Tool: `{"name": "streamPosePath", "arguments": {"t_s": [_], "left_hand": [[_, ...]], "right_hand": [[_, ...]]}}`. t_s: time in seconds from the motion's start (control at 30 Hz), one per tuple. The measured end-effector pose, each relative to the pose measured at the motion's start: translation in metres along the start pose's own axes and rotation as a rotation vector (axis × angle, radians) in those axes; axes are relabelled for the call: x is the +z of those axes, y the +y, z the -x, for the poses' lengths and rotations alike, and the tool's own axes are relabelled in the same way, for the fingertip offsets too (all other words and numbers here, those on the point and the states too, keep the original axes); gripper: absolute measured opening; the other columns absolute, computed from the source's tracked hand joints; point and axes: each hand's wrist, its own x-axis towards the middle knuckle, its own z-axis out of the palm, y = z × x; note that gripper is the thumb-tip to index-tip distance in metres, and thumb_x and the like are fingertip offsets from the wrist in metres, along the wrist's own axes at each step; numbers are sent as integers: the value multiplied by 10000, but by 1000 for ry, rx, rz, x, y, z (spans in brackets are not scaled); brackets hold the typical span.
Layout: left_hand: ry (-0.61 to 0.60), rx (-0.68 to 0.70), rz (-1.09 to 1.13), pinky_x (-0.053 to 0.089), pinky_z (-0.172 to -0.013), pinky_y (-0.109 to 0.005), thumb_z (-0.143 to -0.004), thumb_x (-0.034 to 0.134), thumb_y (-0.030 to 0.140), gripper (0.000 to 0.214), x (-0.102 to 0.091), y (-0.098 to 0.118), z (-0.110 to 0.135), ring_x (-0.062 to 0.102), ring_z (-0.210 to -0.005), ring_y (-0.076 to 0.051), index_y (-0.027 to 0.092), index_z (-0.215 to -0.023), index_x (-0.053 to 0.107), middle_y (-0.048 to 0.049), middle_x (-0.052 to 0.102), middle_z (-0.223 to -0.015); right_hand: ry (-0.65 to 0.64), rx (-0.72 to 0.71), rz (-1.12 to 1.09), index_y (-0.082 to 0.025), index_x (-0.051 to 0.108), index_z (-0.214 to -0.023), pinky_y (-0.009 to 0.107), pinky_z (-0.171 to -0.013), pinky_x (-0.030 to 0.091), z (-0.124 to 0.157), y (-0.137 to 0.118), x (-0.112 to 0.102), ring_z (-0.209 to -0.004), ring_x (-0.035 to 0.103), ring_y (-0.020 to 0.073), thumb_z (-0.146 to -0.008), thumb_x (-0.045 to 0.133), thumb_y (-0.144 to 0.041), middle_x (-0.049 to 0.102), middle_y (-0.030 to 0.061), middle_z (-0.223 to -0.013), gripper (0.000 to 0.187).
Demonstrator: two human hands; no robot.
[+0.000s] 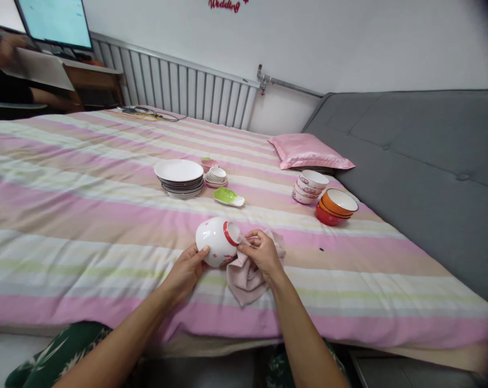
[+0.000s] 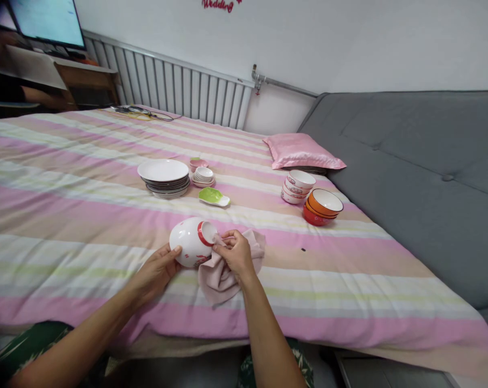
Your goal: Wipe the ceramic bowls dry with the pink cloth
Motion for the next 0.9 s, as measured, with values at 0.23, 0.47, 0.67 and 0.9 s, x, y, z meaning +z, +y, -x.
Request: {"name": "streamPosePath", "arguments": {"t_s": [0.23, 0.47, 0.67, 0.9], "left_hand": [[-27, 13, 8, 486, -887, -432, -798, 680, 319, 555, 3, 2, 1, 641, -997, -307, 143, -1301, 526, -158, 668, -1164], [-10, -7, -10, 485, -878, -417, -821, 655, 320, 523, 0, 0, 0, 652, -946, -284, 131, -1292, 531, -152, 690, -1108], [-36, 2, -31, 462, -916, -379, -839, 640, 320, 477, -3, -4, 0, 629, -1032, -277, 158, -1278, 547, -129, 683, -1142], [-58, 10, -77, 477, -872, -355, -863, 607, 335, 431, -2, -4, 2, 635, -1004, -267, 146, -1247, 562, -136, 676, -1149]], "right_hand": [[-66, -2, -67, -202, 534, -799, 276, -643, 498, 1, 1, 2, -640, 642, 152, -542, 825, -296, 675, -16, -709, 399], [-148, 77, -195, -198, 534, -780, 243, -576, 473, 6, -12, 4, -548, 600, 120, -536, 836, -321, 660, -41, -639, 407], [50, 85, -327, -205, 553, -875, 243, -560, 466, 2, -18, -1, -567, 609, 132, -538, 819, -332, 675, -28, -695, 448], [481, -60, -412, -201, 542, -931, 258, -635, 488, -10, -12, -7, -650, 635, 143, -543, 782, -315, 683, -14, -765, 470]]}}
